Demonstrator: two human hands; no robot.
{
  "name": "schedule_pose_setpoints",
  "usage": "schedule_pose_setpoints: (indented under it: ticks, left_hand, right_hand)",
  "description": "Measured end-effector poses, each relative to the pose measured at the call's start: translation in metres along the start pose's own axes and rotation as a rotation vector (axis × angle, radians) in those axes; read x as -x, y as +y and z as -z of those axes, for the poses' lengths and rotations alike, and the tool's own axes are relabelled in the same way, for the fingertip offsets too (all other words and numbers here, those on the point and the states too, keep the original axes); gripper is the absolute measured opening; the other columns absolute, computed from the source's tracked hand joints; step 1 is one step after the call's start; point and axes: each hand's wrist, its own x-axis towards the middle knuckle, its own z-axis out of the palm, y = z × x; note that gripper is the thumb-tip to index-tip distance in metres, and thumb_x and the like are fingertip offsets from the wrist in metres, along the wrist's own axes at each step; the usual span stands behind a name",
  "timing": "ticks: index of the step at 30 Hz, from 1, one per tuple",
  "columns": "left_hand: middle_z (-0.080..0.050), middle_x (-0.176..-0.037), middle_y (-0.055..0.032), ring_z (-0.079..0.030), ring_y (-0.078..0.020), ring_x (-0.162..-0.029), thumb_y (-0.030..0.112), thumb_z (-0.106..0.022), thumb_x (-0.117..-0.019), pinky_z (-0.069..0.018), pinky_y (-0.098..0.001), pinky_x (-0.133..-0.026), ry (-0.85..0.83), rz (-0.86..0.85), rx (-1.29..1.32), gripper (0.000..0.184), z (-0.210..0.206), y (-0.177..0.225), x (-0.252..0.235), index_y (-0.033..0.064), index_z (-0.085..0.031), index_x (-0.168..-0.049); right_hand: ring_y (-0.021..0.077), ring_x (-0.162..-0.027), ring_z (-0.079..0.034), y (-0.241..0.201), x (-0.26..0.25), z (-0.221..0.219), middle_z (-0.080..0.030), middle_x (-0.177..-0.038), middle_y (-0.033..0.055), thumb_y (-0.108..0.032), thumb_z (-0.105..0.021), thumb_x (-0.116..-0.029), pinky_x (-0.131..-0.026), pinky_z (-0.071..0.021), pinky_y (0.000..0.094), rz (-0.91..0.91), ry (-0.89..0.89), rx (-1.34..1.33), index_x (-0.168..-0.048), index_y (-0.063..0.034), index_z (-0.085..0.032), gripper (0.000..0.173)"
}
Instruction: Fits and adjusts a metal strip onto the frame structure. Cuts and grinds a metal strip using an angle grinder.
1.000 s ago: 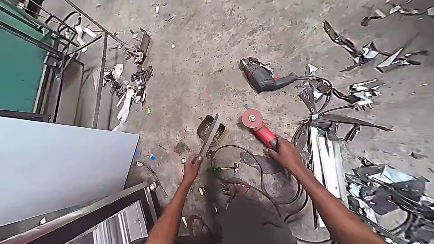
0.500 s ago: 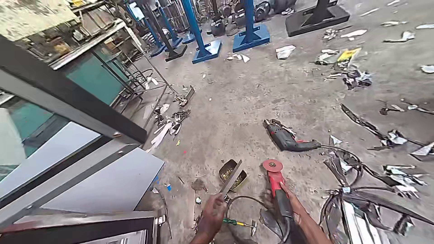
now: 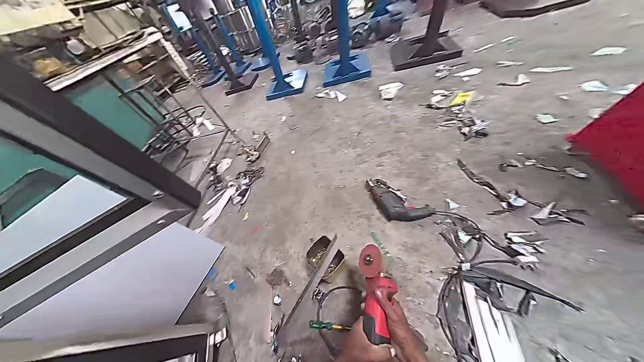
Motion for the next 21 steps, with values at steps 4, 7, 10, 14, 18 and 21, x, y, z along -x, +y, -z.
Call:
schedule_pose_setpoints:
  ticks: [4,7,10,14,18,21]
  left_hand:
    - [-0.069,-0.119,-0.0227,-0.069,-0.0288,-0.11,0.028,-0.088,-0.0752,-0.0535,-0.049,-0.103,0.109,0.097,-0.109,0.077,-0.001,0.021,0.017,-0.006,-0.055,-0.136]
    - [-0.069,-0.12,-0.0235,-0.069,-0.0303,-0.111,0.03,-0.088,-0.075,-0.0536,-0.0512,-0.102,0.134,0.11,-0.146,0.081,-0.001,0.017,0.02,-0.0046,-0.053,-0.139]
    - [-0.069,-0.122,-0.023,-0.069,-0.0318,-0.112,0.037,-0.088,-0.0738,-0.0535,-0.0532,-0.102,0.155,0.154,-0.235,0.091,-0.007,0.023,0.021,-0.0029,-0.048,-0.144]
    - [-0.07,-0.119,-0.0229,-0.069,-0.0346,-0.111,0.046,-0.087,-0.0685,-0.0541,-0.0562,-0.099,0.218,0.227,-0.346,0.1,-0.021,0.019,0.015,-0.0016,-0.047,-0.146]
    - [-0.07,-0.121,-0.0231,-0.069,-0.0351,-0.113,0.046,-0.088,-0.0689,-0.0535,-0.0564,-0.1,0.204,0.253,-0.352,0.1,-0.024,0.021,0.016,-0.0009,-0.046,-0.147]
    - [-0.071,-0.117,-0.0237,-0.07,-0.0344,-0.107,0.049,-0.087,-0.0678,-0.0553,-0.0557,-0.097,0.214,0.17,-0.342,0.101,-0.025,0.01,0.014,-0.0041,-0.047,-0.144]
  right_hand:
    - [0.0264,-0.096,-0.074,0.006,0.004,0.008,-0.073,-0.109,0.0165,-0.056,-0.053,-0.1004,-0.085,-0.0628,0.0432,0.024,-0.114,-0.095,-0.132,-0.0034,-0.055,0.061]
    - [0.026,-0.103,-0.073,0.001,0.011,0.009,-0.073,-0.115,0.0159,-0.057,-0.054,-0.1011,-0.091,-0.0608,0.0436,0.047,-0.204,-0.135,-0.134,-0.0057,-0.058,0.061]
    - [0.025,-0.097,-0.074,-0.004,0.014,0.002,-0.074,-0.11,0.0154,-0.055,-0.044,-0.1044,-0.087,-0.0624,0.0427,0.058,-0.136,-0.091,-0.129,-0.0039,-0.059,0.059]
    - [0.0266,-0.088,-0.074,-0.002,0.011,0.0,-0.074,-0.103,0.018,-0.057,-0.034,-0.1045,-0.08,-0.0632,0.0435,0.004,-0.061,-0.102,-0.128,-0.0025,-0.058,0.065]
    - [0.0262,-0.084,-0.074,-0.009,0.012,-0.002,-0.073,-0.101,0.0179,-0.059,-0.028,-0.1049,-0.076,-0.0633,0.0428,-0.017,-0.028,-0.087,-0.131,-0.0046,-0.057,0.067]
    - [0.0246,-0.083,-0.074,-0.014,0.014,-0.004,-0.073,-0.1,0.0166,-0.059,-0.032,-0.1049,-0.075,-0.0636,0.0414,-0.01,-0.045,-0.075,-0.13,-0.0043,-0.056,0.065]
